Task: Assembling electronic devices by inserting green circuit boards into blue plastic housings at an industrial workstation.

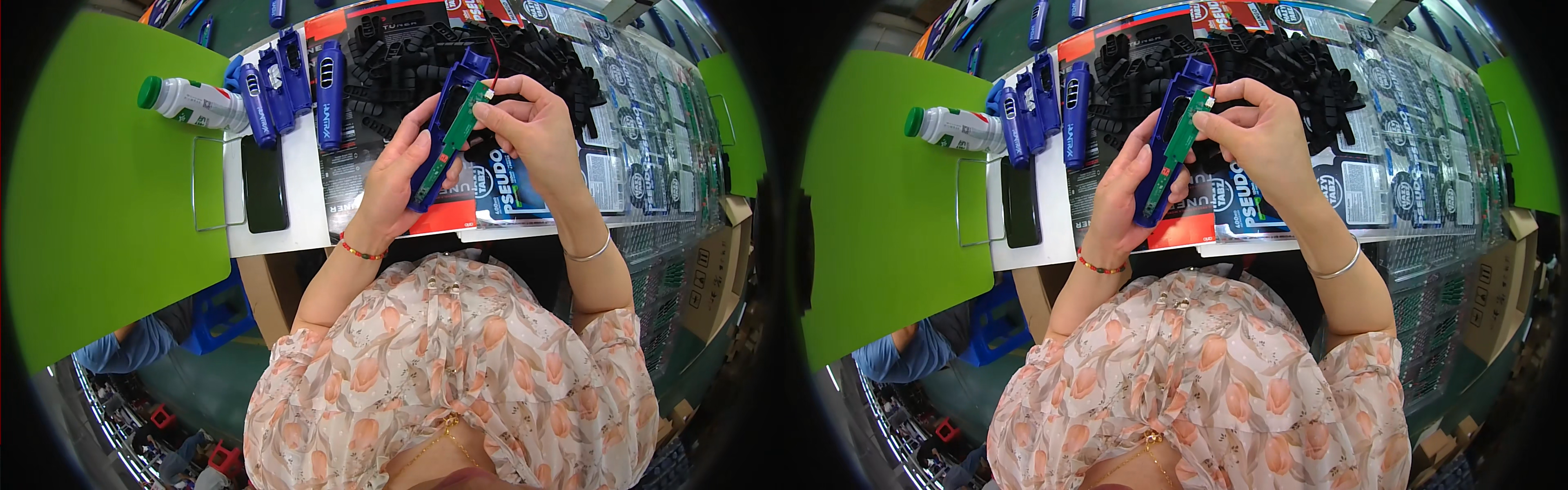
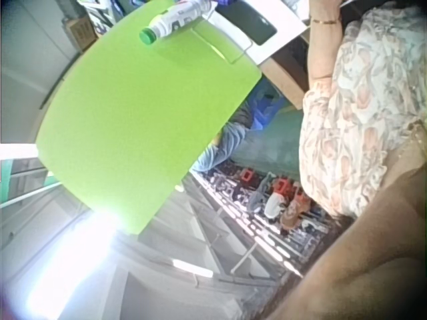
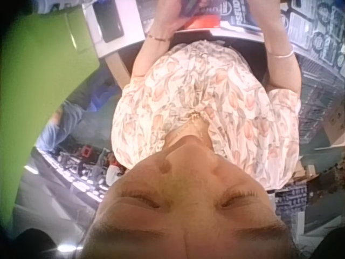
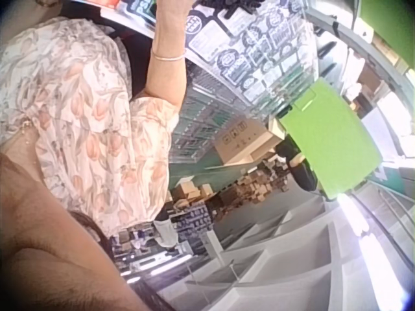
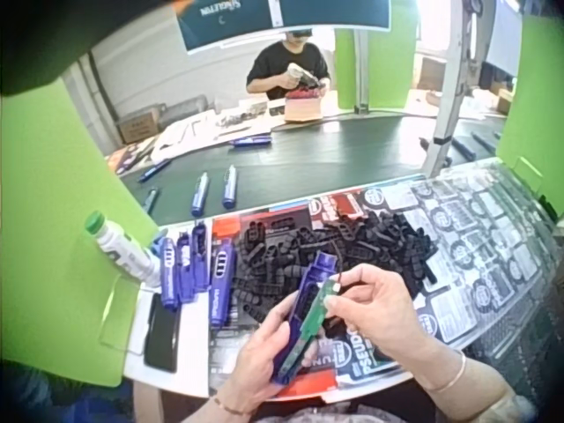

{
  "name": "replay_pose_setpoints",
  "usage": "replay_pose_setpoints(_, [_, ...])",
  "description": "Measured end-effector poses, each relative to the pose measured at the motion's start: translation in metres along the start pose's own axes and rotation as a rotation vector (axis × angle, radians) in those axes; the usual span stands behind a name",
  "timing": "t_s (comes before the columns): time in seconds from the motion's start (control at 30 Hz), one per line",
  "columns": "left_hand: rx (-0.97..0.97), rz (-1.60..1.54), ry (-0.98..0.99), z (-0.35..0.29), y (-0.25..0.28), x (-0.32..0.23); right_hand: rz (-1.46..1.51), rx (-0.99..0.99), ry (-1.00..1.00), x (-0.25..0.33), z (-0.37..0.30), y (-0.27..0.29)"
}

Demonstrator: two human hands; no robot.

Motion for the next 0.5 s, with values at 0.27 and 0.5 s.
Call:
replay_pose_setpoints(0.27, [0.029,0.082,0.044,-0.001,-0.0039,-0.0016,-0.063,0.051,-0.009,0.0045,-0.0001,-0.0004])
replay_pose_setpoints(0.5, [0.029,0.101,0.01,0.0003,-0.0017,-0.0005,-0.102,0.007,0.154,-0.0029,-0.0017,-0.0063])
Point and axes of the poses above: each hand's wrist, its own z-axis towards the middle knuckle, its own y-axis out of the back of the hand, x = y × z, the point moved 2 cm from there along z, towards the middle knuckle, and after that the axes turned 13 degrees about z, right-handed, at the moved point
